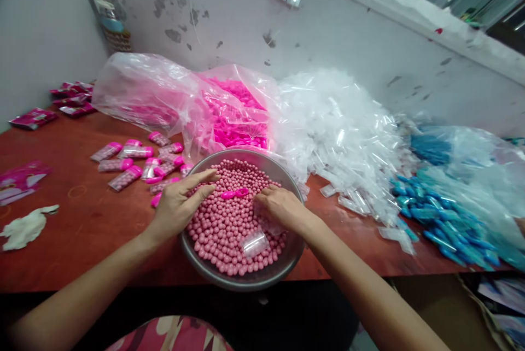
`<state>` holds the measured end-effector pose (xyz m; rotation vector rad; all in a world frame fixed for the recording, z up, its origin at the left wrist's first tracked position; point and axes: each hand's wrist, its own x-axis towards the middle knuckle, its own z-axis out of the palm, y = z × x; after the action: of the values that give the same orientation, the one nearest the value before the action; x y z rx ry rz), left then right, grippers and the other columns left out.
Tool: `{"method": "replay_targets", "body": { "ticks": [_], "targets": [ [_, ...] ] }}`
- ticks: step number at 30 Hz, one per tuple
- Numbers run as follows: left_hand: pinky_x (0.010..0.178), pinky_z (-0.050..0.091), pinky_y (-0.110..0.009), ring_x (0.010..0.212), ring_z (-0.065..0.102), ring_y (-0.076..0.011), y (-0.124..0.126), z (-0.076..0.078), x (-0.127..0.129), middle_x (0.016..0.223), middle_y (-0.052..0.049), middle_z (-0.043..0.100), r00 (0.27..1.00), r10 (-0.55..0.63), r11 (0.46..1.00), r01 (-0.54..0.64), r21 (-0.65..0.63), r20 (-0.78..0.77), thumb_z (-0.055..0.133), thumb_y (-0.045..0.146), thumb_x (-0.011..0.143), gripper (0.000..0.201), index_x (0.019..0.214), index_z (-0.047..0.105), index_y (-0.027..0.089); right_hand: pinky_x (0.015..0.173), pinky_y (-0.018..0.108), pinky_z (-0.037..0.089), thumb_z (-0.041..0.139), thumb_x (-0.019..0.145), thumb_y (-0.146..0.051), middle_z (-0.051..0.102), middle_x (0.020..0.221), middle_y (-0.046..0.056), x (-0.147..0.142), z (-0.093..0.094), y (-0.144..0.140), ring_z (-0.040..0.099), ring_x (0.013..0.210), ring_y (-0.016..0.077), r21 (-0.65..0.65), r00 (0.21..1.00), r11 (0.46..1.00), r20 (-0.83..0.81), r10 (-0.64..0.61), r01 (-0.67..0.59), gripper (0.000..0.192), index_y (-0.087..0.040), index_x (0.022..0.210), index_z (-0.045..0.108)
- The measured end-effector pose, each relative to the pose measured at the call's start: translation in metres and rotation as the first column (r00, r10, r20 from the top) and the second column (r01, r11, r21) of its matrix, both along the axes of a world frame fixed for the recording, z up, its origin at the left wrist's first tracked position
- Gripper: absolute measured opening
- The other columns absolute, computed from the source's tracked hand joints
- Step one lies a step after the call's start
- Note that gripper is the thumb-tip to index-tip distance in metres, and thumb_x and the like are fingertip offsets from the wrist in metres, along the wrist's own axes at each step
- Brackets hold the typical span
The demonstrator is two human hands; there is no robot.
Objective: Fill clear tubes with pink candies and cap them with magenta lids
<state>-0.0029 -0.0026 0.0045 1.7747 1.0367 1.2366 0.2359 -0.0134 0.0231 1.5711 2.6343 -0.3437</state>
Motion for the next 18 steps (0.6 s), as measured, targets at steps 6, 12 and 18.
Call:
{"method": "replay_targets", "body": {
  "ticks": [6,12,18],
  "targets": [
    [0.088,0.045,-0.032,0.096,0.061,-0.0193,-0.001,0.007,0.001,0.103,-0.005,0.067,0.983,-0.083,0.995,0.090,0.036,-0.166,0.056,0.024,0.082,0.023,0.103,0.061,0.019,0.064,0.026,0.045,0.063,0.077,-0.028,0.060,0.076,0.000,-0.014,0.010,0.004,0.055,0.070,0.0138,-0.327,0.640,0.924,-0.671,-0.374,0.197,0.014,-0.017,0.084,0.057],
    [0.072,0.047,-0.027,0.079,0.063,-0.0172,-0.001,0.008,0.002,0.086,-0.001,0.067,0.980,-0.152,0.988,0.146,-0.048,-0.130,0.061,0.025,0.078,0.021,0.098,0.056,0.021,0.069,0.029,0.049,0.067,0.074,-0.027,0.061,0.078,-0.001,-0.045,0.002,-0.001,0.058,0.071,0.0134,-0.482,0.252,0.870,-0.834,-0.491,0.101,0.019,-0.019,0.087,0.055],
    [0.076,0.046,-0.026,0.080,0.063,-0.0154,-0.002,0.010,0.001,0.089,-0.001,0.069,0.979,-0.175,0.985,0.174,-0.021,-0.102,0.058,0.022,0.081,0.017,0.096,0.064,0.020,0.086,0.035,0.044,0.061,0.080,-0.025,0.060,0.107,0.006,-0.046,0.018,0.001,0.055,0.099,0.0196,0.043,0.754,0.999,-0.657,0.011,0.023,0.034,-0.024,0.112,0.052]
  ]
}}
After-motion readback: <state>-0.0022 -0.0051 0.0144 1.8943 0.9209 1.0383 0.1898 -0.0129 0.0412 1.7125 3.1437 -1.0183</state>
